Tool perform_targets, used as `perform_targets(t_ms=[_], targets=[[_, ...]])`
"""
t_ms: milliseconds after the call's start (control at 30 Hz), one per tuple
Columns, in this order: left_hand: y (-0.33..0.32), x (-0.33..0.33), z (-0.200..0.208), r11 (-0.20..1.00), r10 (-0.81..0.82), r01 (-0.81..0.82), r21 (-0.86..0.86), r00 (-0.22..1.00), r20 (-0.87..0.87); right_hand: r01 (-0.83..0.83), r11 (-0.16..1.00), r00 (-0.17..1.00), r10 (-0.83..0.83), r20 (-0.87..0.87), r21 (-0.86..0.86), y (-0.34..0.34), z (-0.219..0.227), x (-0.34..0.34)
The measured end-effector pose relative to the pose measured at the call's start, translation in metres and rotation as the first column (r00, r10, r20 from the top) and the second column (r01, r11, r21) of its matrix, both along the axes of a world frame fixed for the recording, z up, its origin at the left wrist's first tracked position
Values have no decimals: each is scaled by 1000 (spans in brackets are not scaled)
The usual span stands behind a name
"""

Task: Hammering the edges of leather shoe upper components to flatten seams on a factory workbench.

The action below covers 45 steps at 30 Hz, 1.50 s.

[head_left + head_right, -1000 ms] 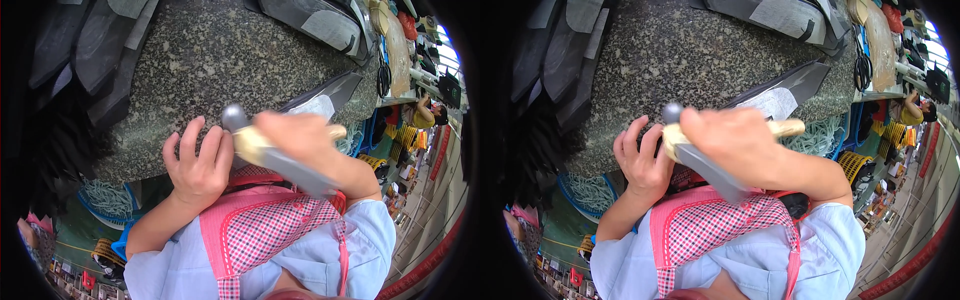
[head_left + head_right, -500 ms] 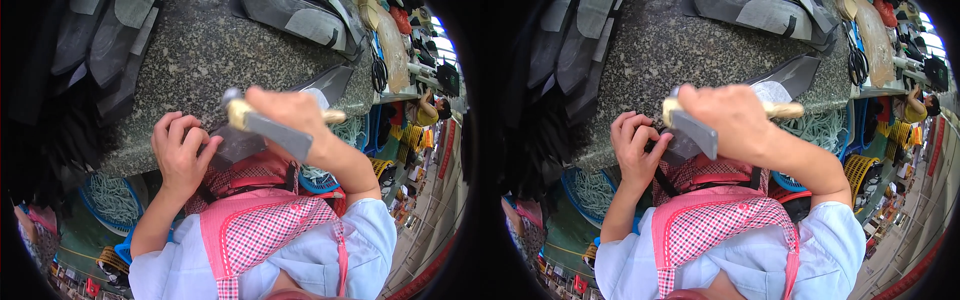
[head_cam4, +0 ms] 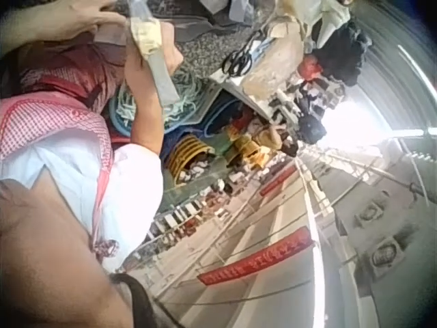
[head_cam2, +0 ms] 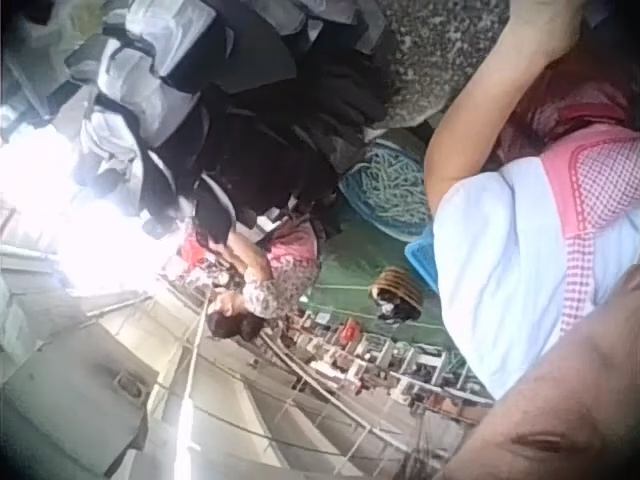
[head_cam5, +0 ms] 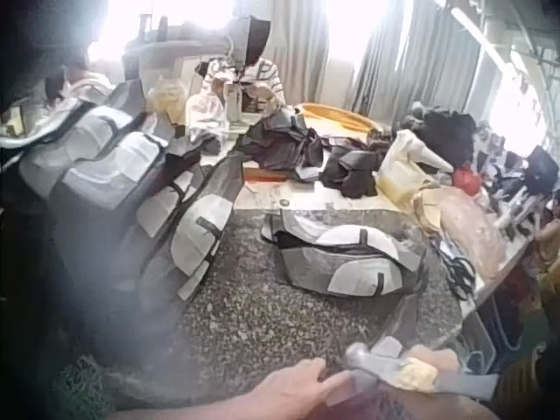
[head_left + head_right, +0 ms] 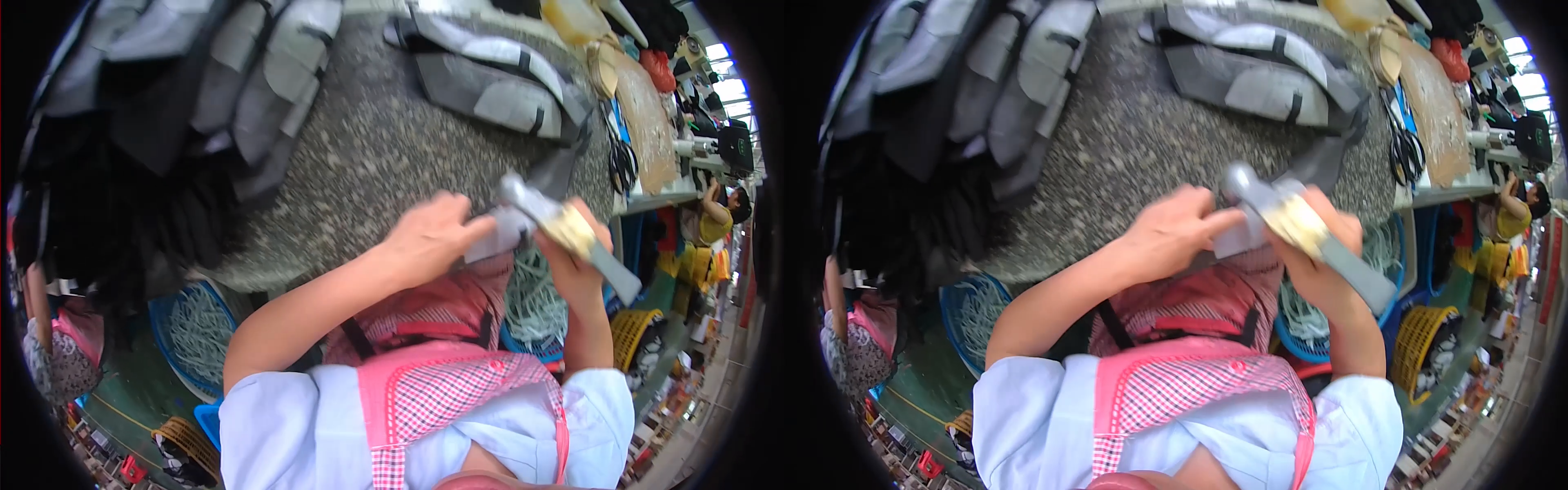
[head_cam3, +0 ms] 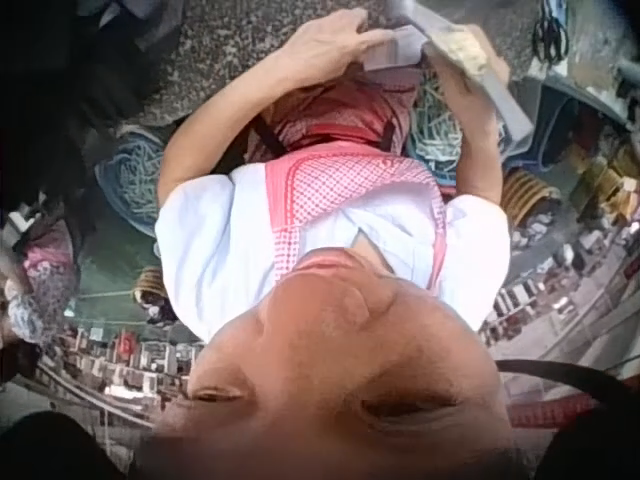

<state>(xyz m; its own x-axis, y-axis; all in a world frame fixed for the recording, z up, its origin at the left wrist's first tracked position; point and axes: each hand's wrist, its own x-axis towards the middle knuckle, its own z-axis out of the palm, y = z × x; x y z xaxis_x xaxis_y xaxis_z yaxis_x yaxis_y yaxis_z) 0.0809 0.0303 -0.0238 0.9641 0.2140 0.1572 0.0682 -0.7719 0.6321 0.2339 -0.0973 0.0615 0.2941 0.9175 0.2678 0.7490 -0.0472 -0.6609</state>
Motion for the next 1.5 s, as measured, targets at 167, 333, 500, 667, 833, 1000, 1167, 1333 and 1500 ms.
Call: perform_targets(t_ms=[167, 333, 500, 667, 833, 1000, 1167, 1333, 1500], targets=[[100, -12, 107, 910, 140, -242, 338, 944, 299, 27, 949, 999, -37, 26, 313, -38, -13, 15], [266, -137, 180, 520, 772, -652, 552, 635, 24, 39, 979, 988, -8, -152, 201, -39, -25, 26], [220, -108, 177, 123, 936, -538, 834, 342, 83, -80, 968, 988, 108, -106, 236, -15, -35, 38], [119, 52, 125, 601, 303, -429, 674, 903, 305, 115, 991, 971, -99, -216, 65, -6, -50, 83], [102, 192, 48, 832, -67, -46, 552, 981, 183, 291, 956, 939, -279, -202, 29, 8, -43, 101], [106, 250, 66, 906, -40, 148, 398, 963, -266, 206, 978, 978, -204, -52, 22, 3, -55, 115], [90, 255, 76, 802, -21, 210, 559, 945, -326, 134, 987, 990, -136, 18, 92, 12, -63, 122], [85, 259, 68, 731, -256, 409, 546, 906, -336, 20, 999, 998, -17, -56, 42, -1, -49, 122], [73, 275, 54, 659, -295, 439, 610, 898, -327, -2, 1000, 999, 1, -33, -17, -12, -55, 117]])
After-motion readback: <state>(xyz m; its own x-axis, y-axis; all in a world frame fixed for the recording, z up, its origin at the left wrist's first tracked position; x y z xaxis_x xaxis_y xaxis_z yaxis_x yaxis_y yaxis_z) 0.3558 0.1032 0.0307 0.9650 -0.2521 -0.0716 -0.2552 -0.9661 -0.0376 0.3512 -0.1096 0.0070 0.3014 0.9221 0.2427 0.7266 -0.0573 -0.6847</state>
